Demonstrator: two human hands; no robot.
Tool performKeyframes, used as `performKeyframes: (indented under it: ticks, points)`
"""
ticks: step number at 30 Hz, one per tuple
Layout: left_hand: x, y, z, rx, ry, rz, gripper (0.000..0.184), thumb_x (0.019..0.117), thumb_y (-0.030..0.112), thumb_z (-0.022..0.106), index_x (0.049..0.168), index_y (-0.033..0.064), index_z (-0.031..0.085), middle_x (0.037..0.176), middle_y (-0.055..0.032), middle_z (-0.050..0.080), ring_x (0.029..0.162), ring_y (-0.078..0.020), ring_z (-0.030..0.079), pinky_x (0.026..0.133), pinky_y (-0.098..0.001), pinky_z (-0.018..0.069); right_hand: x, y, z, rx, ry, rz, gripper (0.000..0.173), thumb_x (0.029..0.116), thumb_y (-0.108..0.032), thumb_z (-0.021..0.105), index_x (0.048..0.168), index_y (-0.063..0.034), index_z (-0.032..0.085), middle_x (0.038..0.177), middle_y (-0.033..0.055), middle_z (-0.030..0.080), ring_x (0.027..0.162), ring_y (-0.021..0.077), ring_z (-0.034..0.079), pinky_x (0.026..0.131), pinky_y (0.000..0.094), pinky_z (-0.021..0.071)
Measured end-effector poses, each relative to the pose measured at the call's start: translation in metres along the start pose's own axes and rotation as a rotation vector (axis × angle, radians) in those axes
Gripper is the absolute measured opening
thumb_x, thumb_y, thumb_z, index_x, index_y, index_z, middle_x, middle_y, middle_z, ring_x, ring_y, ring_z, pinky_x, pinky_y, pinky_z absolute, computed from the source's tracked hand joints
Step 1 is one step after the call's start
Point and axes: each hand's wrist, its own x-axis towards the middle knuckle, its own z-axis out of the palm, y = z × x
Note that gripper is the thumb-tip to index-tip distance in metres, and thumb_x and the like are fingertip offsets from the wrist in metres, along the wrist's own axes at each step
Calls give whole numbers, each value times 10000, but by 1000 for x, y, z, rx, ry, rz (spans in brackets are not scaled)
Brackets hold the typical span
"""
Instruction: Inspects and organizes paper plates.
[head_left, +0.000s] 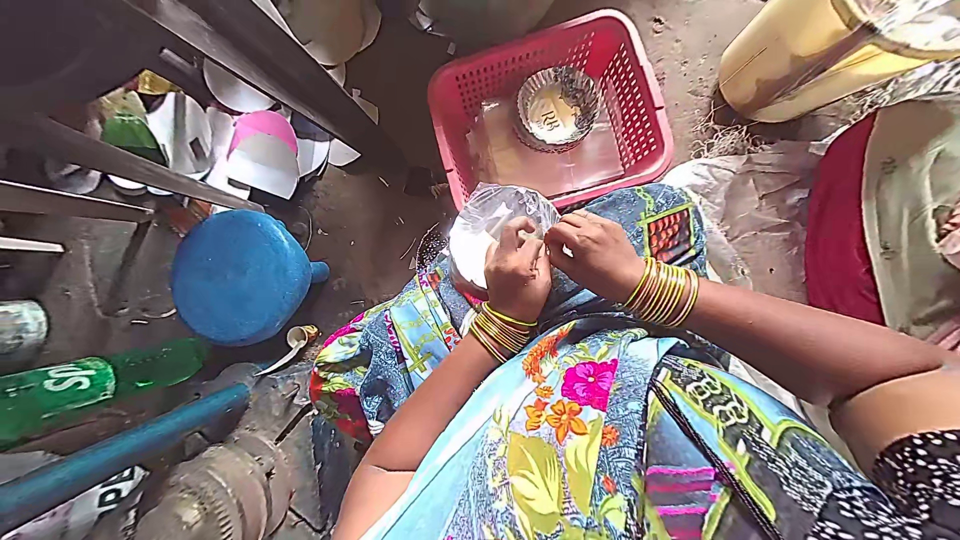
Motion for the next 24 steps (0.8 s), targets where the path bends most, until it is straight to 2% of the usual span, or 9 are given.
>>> performKeyframes:
  ticks: [2, 5, 7, 9, 11, 13, 15, 20, 24]
  points:
    - [4, -2, -2, -171, -19, -124, 22, 802, 15, 739, 789, -1, 745, 1114, -165, 626, 878, -171, 628, 778, -302, 560, -3, -3, 6, -63, 76, -11, 114, 888, -47, 635, 818, 11, 704, 820, 168, 687, 817, 353, 704, 641, 465, 564]
    - [14, -8, -9, -519, -147, -393, 24, 831, -23, 712, 832, -7, 730, 1135, -98, 536, 982, -78, 535, 821, -187, 483, -4, 2, 10, -2, 124, -27, 140, 920, -45, 599, 866, 9, 716, 862, 173, 702, 847, 356, 709, 686, 470, 577]
    - [20, -13, -15, -716, -245, -583, 65, 877, -25, 686, 874, 22, 730, 1182, -50, 539, 990, -47, 539, 810, -178, 490, -2, 10, 7, 155, 125, -9, 143, 939, -62, 610, 919, -2, 738, 886, 164, 717, 837, 323, 712, 723, 474, 574]
    - [24, -19, -17, -907, -305, -715, 132, 905, -49, 638, 901, 41, 734, 1198, -25, 586, 947, -52, 586, 784, -202, 525, 0, 15, 3, 332, 103, 61, 136, 951, -57, 624, 974, 4, 744, 921, 144, 725, 834, 246, 715, 747, 417, 585]
    - [29, -25, -17, -1051, -359, -757, 178, 923, -55, 596, 904, 38, 746, 1199, -23, 634, 1000, -87, 616, 868, -258, 543, 1, 18, 1, 468, 109, 117, 105, 951, -39, 636, 982, 11, 723, 951, 122, 732, 836, 162, 722, 755, 333, 609]
    - [31, -23, -19, -1063, -387, -771, 183, 937, -39, 580, 932, 38, 747, 1201, -15, 646, 1028, -82, 617, 904, -263, 534, 0, 20, 3, 523, 139, 121, 103, 945, -35, 641, 976, 17, 724, 957, 113, 734, 842, 121, 717, 758, 285, 608]
    - [31, -18, -21, -1026, -385, -804, 168, 955, -14, 582, 950, 53, 736, 1154, 1, 666, 989, -69, 631, 876, -253, 541, -3, 20, 4, 489, 166, 76, 124, 938, -37, 638, 977, 19, 742, 962, 126, 733, 854, 136, 719, 769, 286, 609]
    - [34, -12, -20, -998, -348, -861, 148, 975, 11, 591, 943, 59, 726, 1063, 11, 680, 878, -53, 625, 789, -221, 534, -4, 17, 5, 256, 235, -46, 140, 918, -52, 662, 958, 2, 785, 992, 160, 761, 923, 260, 736, 845, 399, 583]
    - [33, -11, -15, -932, -329, -860, 124, 968, 13, 616, 919, 38, 727, 1081, -4, 660, 872, -56, 607, 774, -223, 528, -5, 18, 7, -131, 228, -216, 205, 943, -61, 561, 921, -3, 756, 899, 164, 748, 836, 342, 729, 676, 441, 581]
